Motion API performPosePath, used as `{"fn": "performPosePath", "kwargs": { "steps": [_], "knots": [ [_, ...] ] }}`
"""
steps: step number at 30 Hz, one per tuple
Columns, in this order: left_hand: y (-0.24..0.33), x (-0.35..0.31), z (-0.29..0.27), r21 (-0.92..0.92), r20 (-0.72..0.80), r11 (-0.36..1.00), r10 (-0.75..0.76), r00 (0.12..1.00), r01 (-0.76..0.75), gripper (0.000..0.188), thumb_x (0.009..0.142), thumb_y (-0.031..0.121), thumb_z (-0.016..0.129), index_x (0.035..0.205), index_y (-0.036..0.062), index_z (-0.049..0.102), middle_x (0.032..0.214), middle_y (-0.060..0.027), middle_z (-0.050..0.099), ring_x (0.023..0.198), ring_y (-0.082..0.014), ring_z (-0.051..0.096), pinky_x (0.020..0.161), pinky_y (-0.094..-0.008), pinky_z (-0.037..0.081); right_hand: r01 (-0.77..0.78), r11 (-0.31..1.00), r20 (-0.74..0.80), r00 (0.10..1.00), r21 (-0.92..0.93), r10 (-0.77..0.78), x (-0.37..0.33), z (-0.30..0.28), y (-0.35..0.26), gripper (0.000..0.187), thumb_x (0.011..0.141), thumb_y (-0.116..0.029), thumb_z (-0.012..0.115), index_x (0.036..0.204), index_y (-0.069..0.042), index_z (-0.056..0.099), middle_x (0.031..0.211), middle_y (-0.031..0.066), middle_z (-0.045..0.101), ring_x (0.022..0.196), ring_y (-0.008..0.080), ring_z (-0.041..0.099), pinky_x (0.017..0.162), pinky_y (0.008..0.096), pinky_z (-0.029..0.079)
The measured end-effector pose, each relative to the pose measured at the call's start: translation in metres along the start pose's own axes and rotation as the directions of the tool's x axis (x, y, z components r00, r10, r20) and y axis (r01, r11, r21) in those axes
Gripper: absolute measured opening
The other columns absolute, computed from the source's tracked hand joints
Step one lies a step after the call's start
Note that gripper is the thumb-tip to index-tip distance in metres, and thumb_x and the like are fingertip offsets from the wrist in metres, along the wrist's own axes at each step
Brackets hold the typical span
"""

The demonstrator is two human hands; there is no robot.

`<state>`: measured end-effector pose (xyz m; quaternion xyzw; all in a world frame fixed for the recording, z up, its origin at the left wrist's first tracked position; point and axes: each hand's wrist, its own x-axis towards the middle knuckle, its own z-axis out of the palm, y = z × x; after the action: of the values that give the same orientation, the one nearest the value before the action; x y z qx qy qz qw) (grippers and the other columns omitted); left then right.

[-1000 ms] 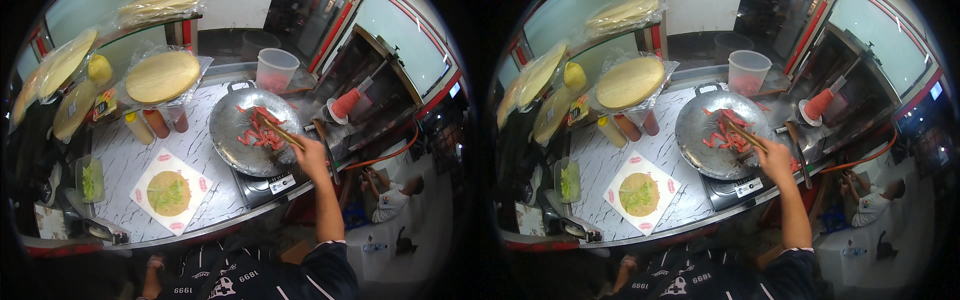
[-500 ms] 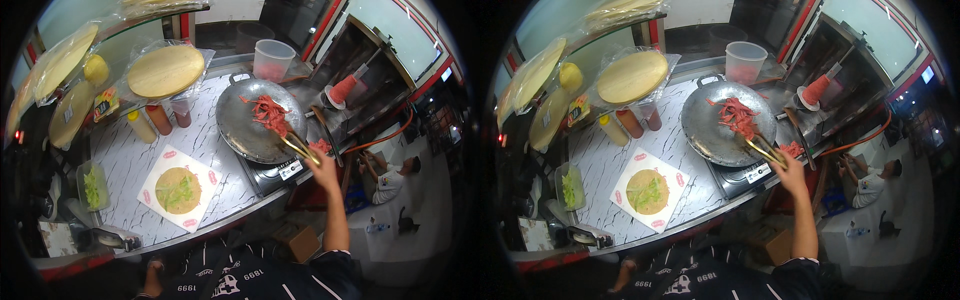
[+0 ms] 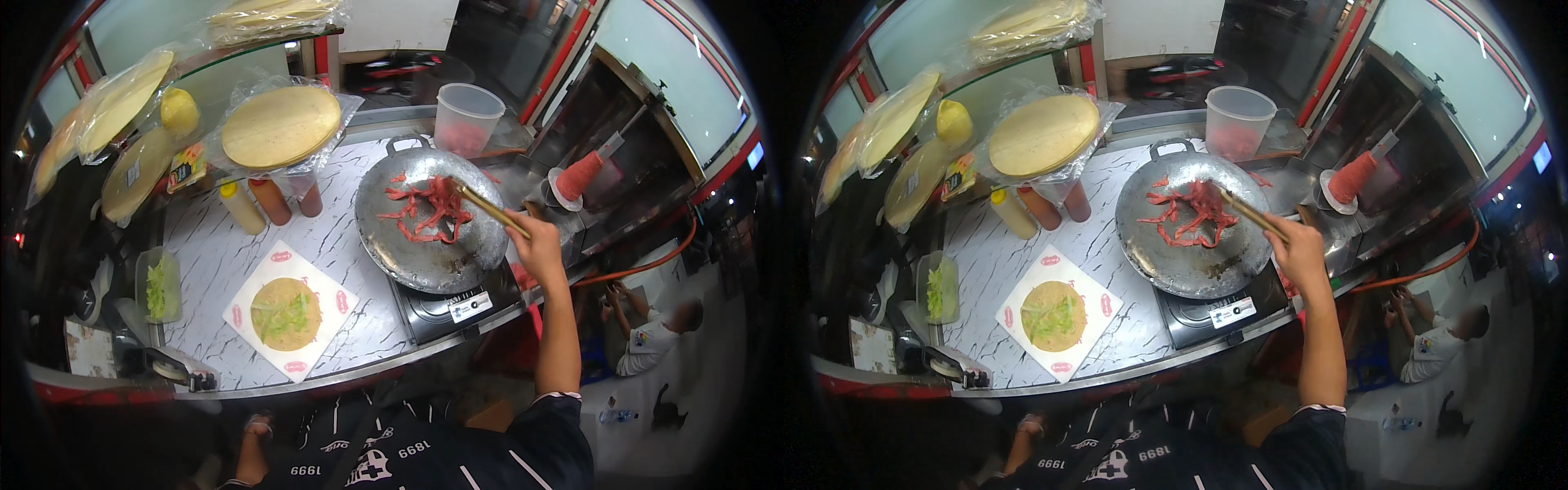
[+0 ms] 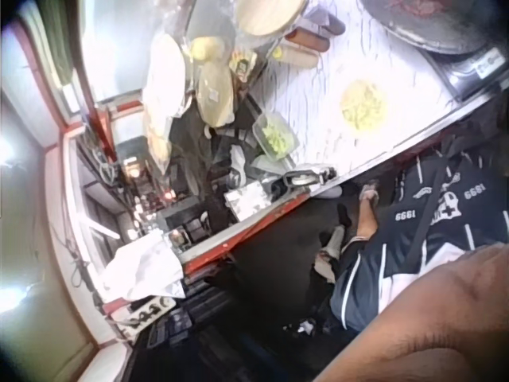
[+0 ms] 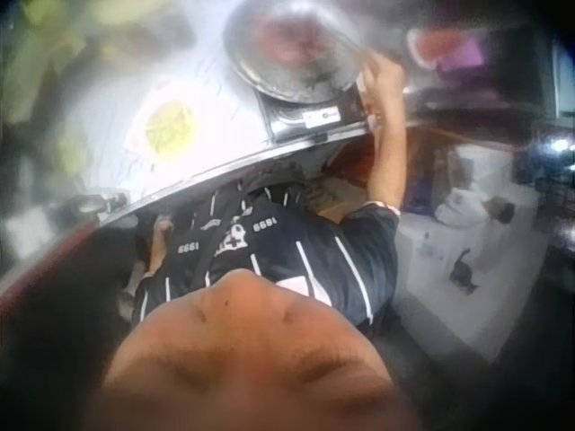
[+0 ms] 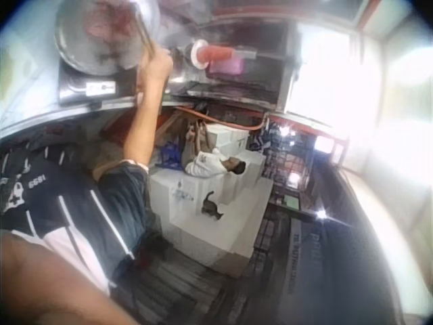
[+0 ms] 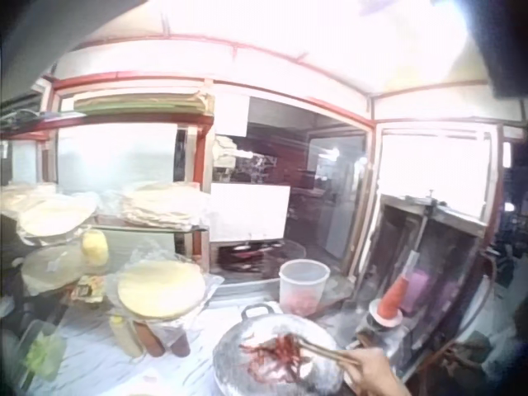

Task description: The person cooks sliced meat on a flat griddle, then assembles a taco by placing shredded lettuce and the cooked meat onto a tortilla. They add sauces from squeeze bottles and warm additional tortillas on the griddle.

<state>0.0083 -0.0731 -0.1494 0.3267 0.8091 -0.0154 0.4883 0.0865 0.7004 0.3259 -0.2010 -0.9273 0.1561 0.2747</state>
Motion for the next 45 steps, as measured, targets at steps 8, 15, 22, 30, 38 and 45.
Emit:
{"fn": "performPosePath", "kwargs": {
  "steps": [8,15,22,30,38,45],
  "knots": [
    [0.047,-0.014,0.035,-0.057,0.091,0.998,-0.027,0.996,0.032,0.047,0.093,0.024,0.057,0.138,0.0105,0.065,0.149,-0.0191,0.057,0.136,-0.0373,0.056,0.112,-0.0471,0.048,0.038,0.999,0.093,0.995,-0.005,-0.037,-0.008,-0.019,-0.005,0.04,0.088,-0.025,0.077,0.126,-0.01,0.072,0.106,0.0186,0.075,0.093,0.0383,0.072,0.081,0.0442,0.057],
    [0.031,-0.015,0.02,-0.027,0.098,1.0,-0.005,0.995,0.008,0.047,0.093,0.023,0.057,0.138,0.011,0.065,0.148,-0.0186,0.057,0.136,-0.037,0.056,0.112,-0.0474,0.048,0.005,0.984,0.179,0.983,0.178,-0.037,-0.018,0.001,0.003,0.037,0.088,-0.02,0.077,0.123,-0.01,0.075,0.106,0.0195,0.075,0.092,0.0363,0.074,0.081,0.0412,0.057],
    [-0.018,-0.001,-0.021,0.062,0.012,0.998,-0.001,1.0,0.0,0.046,0.094,0.025,0.057,0.137,0.0133,0.066,0.148,-0.0173,0.058,0.137,-0.036,0.056,0.112,-0.0471,0.048,0.073,0.997,0.1,0.992,-0.027,-0.07,-0.011,0.014,0.008,0.034,0.09,-0.014,0.075,0.123,-0.004,0.073,0.106,0.0218,0.076,0.098,0.0328,0.076,0.084,0.0379,0.056],
    [-0.068,0.003,0.003,0.067,0.063,0.998,-0.008,0.998,0.004,0.046,0.094,0.027,0.059,0.137,0.015,0.066,0.148,-0.0165,0.059,0.137,-0.0357,0.056,0.112,-0.0468,0.048,0.003,0.98,-0.106,0.994,-0.198,-0.025,-0.039,0.023,-0.074,0.038,0.091,-0.026,0.075,0.126,-0.012,0.072,0.104,0.0183,0.075,0.091,0.0383,0.073,0.079,0.0456,0.057],
    [-0.108,-0.001,0.008,0.097,0.156,0.995,0.001,0.988,-0.017,0.046,0.093,0.028,0.06,0.137,0.0145,0.066,0.147,-0.0167,0.059,0.137,-0.0361,0.056,0.112,-0.0469,0.048,-0.251,0.968,-0.185,0.952,-0.01,0.245,-0.074,0.04,-0.111,0.038,0.091,-0.024,0.075,0.124,-0.007,0.073,0.104,0.0168,0.077,0.094,0.0336,0.076,0.082,0.0411,0.058],
    [-0.116,0.004,-0.007,0.104,0.135,0.994,0.025,0.99,-0.039,0.047,0.092,0.029,0.061,0.137,0.0141,0.066,0.147,-0.017,0.059,0.137,-0.0366,0.056,0.112,-0.047,0.048,-0.227,0.974,-0.075,0.971,-0.012,0.226,-0.097,0.048,-0.086,0.037,0.092,-0.022,0.075,0.125,-0.005,0.072,0.103,0.0222,0.075,0.095,0.0379,0.074,0.084,0.0423,0.056]
  ]
}}
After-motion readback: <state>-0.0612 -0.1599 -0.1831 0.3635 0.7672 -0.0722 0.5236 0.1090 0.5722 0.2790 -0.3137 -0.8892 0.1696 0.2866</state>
